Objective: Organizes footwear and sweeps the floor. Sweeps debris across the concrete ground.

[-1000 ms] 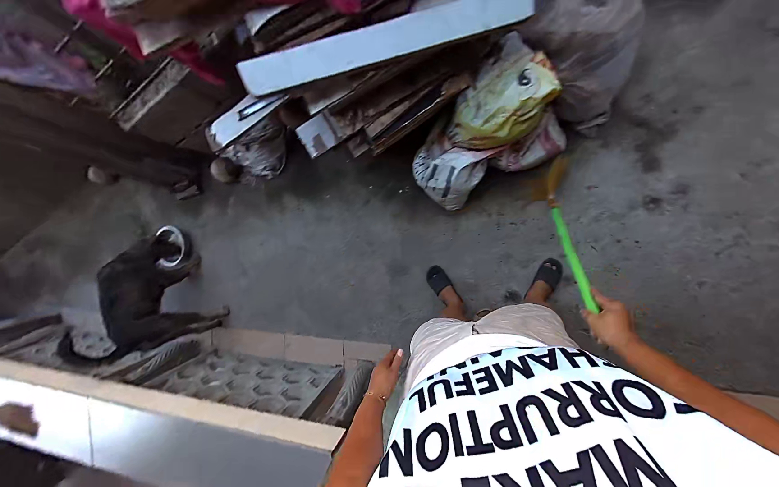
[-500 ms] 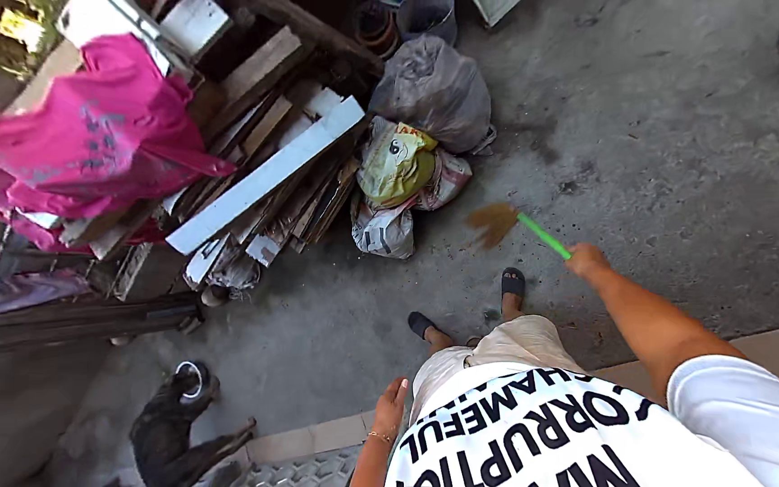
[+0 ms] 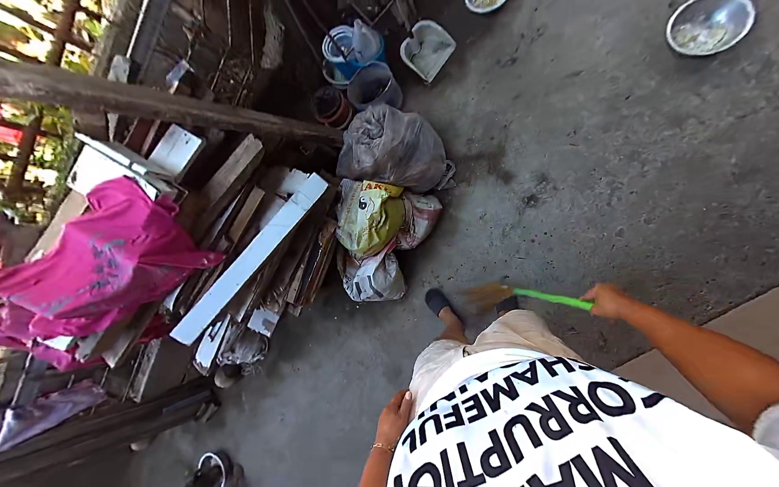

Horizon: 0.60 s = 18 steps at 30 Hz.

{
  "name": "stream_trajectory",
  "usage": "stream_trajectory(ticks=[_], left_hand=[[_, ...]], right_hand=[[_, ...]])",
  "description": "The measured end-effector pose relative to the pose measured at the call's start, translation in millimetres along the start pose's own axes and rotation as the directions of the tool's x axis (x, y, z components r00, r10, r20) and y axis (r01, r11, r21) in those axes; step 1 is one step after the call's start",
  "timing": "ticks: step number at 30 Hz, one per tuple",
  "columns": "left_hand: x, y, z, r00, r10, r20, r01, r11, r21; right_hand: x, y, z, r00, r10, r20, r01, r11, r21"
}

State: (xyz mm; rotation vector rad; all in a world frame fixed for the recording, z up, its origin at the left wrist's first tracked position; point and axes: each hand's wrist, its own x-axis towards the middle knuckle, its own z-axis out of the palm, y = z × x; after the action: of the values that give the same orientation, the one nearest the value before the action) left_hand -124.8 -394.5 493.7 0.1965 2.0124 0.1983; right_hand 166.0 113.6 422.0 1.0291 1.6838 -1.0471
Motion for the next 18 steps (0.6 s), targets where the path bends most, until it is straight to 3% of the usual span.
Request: stream_trajectory(ticks=[4,9,12,18], left_hand=[[22.7,12.8,-31.2,1.000,0.027,0.002,-0.027,0.998,0.063],[80.7,56.6,-80.9,0.992,0.012,0.127,-0.035,0.982,0.183],[105.0,124.0,-126.4,0.985,0.013,0.174,-0.053,0.972,0.227],[150.7,248.0,-180.9,0.982,0.153,0.114,-0.163,0.982,0.090]], right_hand=[[5.3,-24.2,-58.7,0.965,0.152,-0.216,-0.157,0.987,-0.010],[-3.2,-22.8,-67.8,0.886,0.144,-0.441,-0.106,0.988,0.109],[-34.9,-2.0,-33.0,0.862,0.091,-0.499,-0.008,0.986,0.167],[-87.6,13.6,67.4,0.865,0.237,-0.442,-0.085,0.938,0.337]])
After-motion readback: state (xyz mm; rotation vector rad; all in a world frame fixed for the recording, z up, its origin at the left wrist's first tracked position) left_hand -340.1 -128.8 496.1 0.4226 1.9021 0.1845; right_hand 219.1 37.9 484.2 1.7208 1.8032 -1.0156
